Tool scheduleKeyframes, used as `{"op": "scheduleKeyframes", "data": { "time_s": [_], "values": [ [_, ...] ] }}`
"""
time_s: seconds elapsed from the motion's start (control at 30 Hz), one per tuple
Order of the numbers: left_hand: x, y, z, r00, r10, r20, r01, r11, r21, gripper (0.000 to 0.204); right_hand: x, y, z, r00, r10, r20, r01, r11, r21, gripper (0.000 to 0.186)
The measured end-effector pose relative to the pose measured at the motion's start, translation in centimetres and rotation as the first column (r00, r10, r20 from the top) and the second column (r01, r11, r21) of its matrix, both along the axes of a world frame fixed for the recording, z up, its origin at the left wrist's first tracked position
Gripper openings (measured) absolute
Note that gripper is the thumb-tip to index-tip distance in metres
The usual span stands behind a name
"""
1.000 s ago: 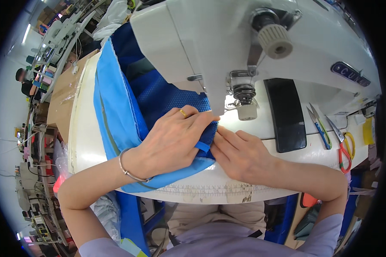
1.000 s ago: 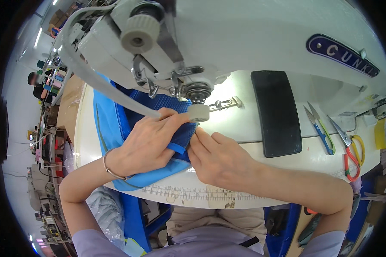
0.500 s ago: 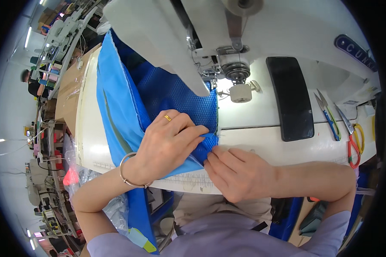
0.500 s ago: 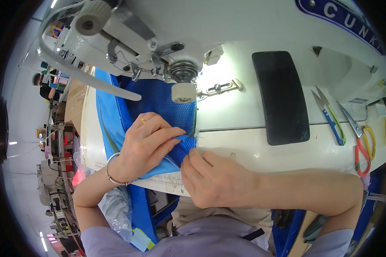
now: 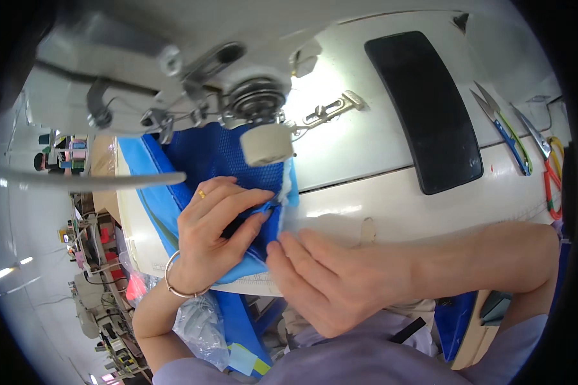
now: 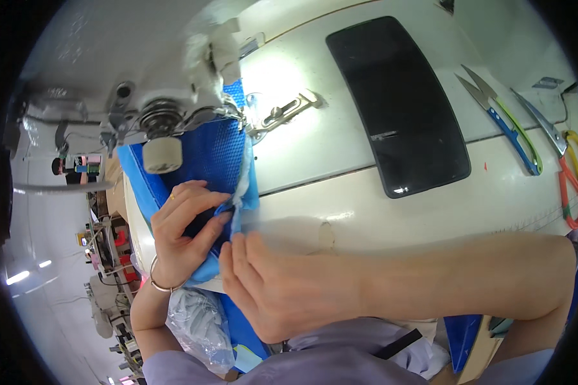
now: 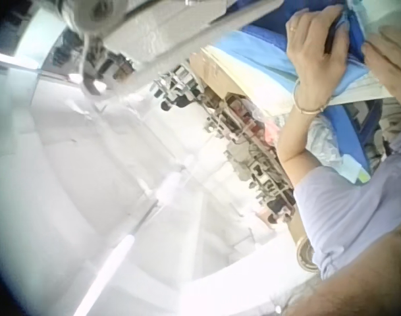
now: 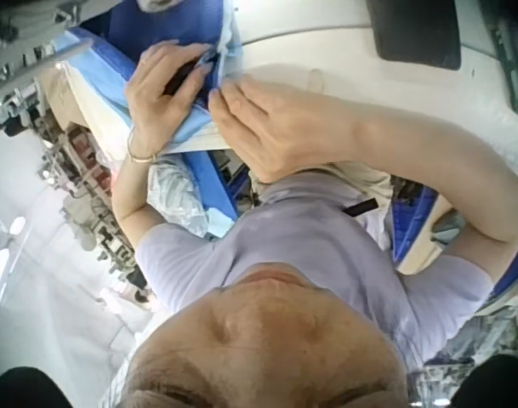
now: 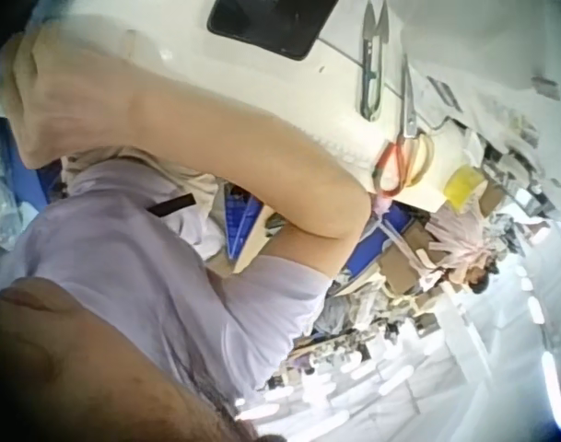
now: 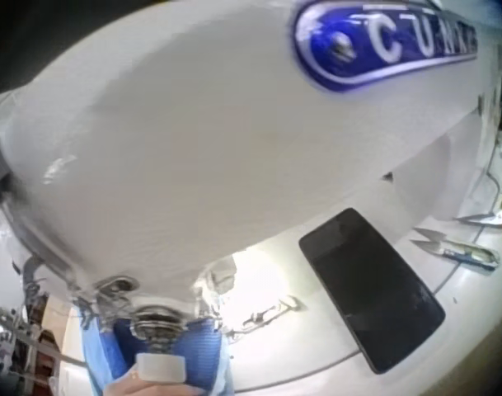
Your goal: The person is sewing a blue and green fabric bag using an industrial sewing machine. They align the edges of the bag under the needle, guide the fabric through the machine, and adjust the position of the bag to sew different sections. The person uses their hands to manipulate the fabric and ensure the stitching is straight.
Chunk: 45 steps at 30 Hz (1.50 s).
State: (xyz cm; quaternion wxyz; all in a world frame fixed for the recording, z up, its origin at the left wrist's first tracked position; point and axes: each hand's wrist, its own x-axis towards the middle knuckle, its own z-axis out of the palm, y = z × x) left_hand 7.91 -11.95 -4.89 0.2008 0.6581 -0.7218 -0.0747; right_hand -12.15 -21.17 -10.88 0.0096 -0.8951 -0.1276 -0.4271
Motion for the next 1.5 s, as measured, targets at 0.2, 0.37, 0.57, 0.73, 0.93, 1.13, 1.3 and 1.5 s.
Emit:
{"op": "scheduleKeyframes", "data": {
  "time_s": [0.2, 0.37, 0.57, 0.73, 0.93, 1.13, 1.3, 1.5],
  "values": [
    [0.2, -0.2, 0.6, 1.000, -0.025, 0.011, 0.024, 0.997, 0.073, 0.037, -0.2, 0.2, -0.2, 0.998, 0.030, -0.060, -0.020, 0.987, 0.159, 0.031],
    [-1.2, 0.0, 4.3, 0.994, -0.105, 0.010, 0.099, 0.958, 0.271, 0.057, 0.9, -0.2, -0.8, 0.988, 0.070, 0.138, -0.107, 0.951, 0.290, 0.039],
    [-0.5, 2.1, 2.3, 0.991, -0.038, 0.127, 0.018, 0.988, 0.156, 0.054, 0.7, -3.0, 0.9, 0.997, -0.058, -0.056, 0.077, 0.907, 0.414, 0.018],
    [0.2, 2.2, 2.9, 1.000, 0.003, -0.030, 0.002, 0.989, 0.149, 0.047, 1.8, -5.4, 0.5, 0.971, -0.130, -0.198, 0.214, 0.843, 0.494, 0.022],
    [0.7, 2.2, 2.6, 0.997, -0.001, -0.073, 0.011, 0.991, 0.137, 0.045, 2.3, -5.2, 0.3, 0.973, -0.016, -0.228, 0.162, 0.752, 0.639, 0.019],
    [0.8, 2.2, 2.5, 0.994, -0.011, -0.105, 0.024, 0.992, 0.123, 0.044, 2.4, -4.8, -0.1, 0.985, -0.005, -0.175, 0.122, 0.736, 0.665, 0.014],
    [0.6, 1.9, 2.9, 0.988, 0.035, -0.153, -0.010, 0.987, 0.161, 0.048, 2.2, -5.7, 0.3, 0.980, -0.005, -0.201, 0.115, 0.834, 0.539, 0.011],
    [1.1, 1.4, 3.0, 0.990, -0.079, -0.119, 0.106, 0.963, 0.246, 0.053, 1.8, -6.7, -0.2, 0.995, -0.029, -0.095, 0.058, 0.947, 0.315, 0.010]
  ]
}}
